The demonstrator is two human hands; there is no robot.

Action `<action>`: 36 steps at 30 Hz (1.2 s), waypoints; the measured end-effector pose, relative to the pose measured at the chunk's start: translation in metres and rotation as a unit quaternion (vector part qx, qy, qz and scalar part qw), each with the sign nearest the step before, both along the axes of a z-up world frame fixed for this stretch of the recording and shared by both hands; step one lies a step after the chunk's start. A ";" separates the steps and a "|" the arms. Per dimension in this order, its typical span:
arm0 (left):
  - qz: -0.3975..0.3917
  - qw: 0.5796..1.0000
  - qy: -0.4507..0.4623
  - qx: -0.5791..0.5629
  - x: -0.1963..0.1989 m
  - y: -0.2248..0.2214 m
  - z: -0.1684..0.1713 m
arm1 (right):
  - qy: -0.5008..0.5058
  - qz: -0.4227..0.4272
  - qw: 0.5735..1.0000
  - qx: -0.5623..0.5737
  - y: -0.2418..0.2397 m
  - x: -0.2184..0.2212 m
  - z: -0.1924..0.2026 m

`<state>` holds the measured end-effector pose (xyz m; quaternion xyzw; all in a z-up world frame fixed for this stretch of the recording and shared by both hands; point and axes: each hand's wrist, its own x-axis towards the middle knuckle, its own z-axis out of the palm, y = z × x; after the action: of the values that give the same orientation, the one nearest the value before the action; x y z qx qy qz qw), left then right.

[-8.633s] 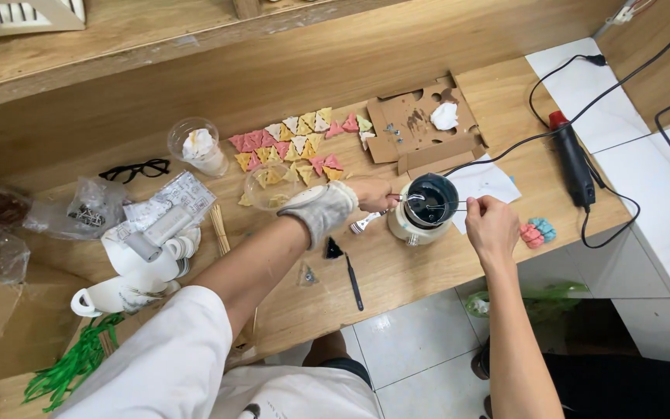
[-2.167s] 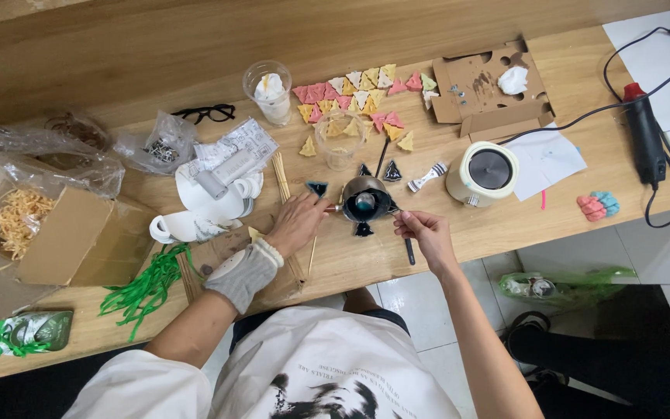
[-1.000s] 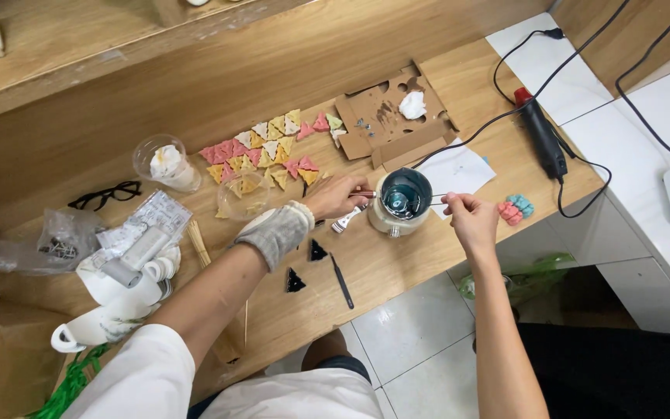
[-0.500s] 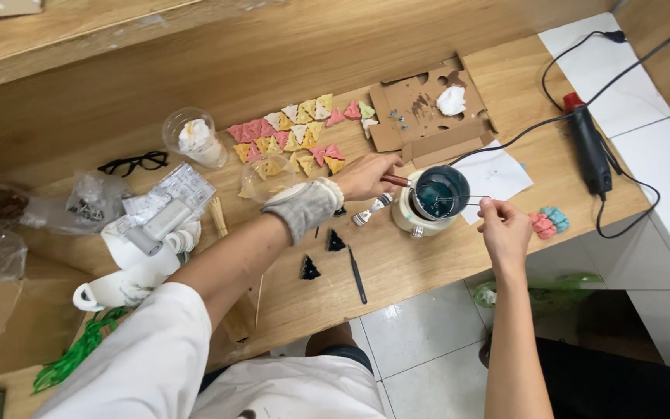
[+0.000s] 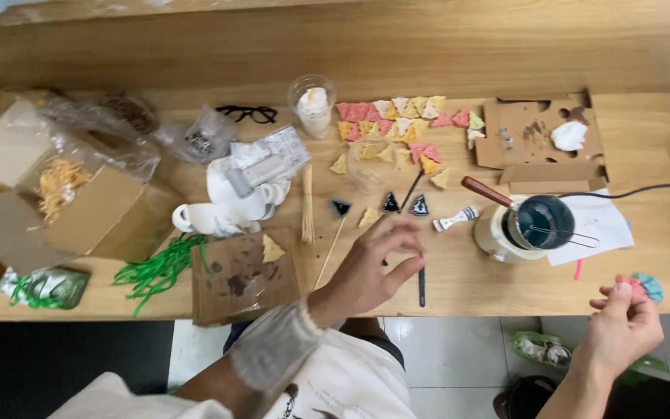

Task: Decorating and labeling small triangular scented wax pieces at a production table.

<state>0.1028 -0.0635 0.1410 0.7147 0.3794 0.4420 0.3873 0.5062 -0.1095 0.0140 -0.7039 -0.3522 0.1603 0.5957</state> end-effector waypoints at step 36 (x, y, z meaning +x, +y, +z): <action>-0.010 0.675 -0.603 -0.425 -0.197 -0.040 -0.093 | -0.276 0.470 0.838 0.000 0.061 -0.401 0.098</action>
<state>-0.0941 -0.1036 0.0477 0.0554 0.2035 0.5647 0.7979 0.1056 -0.0489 0.1123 -0.4683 -0.7907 0.2204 0.3270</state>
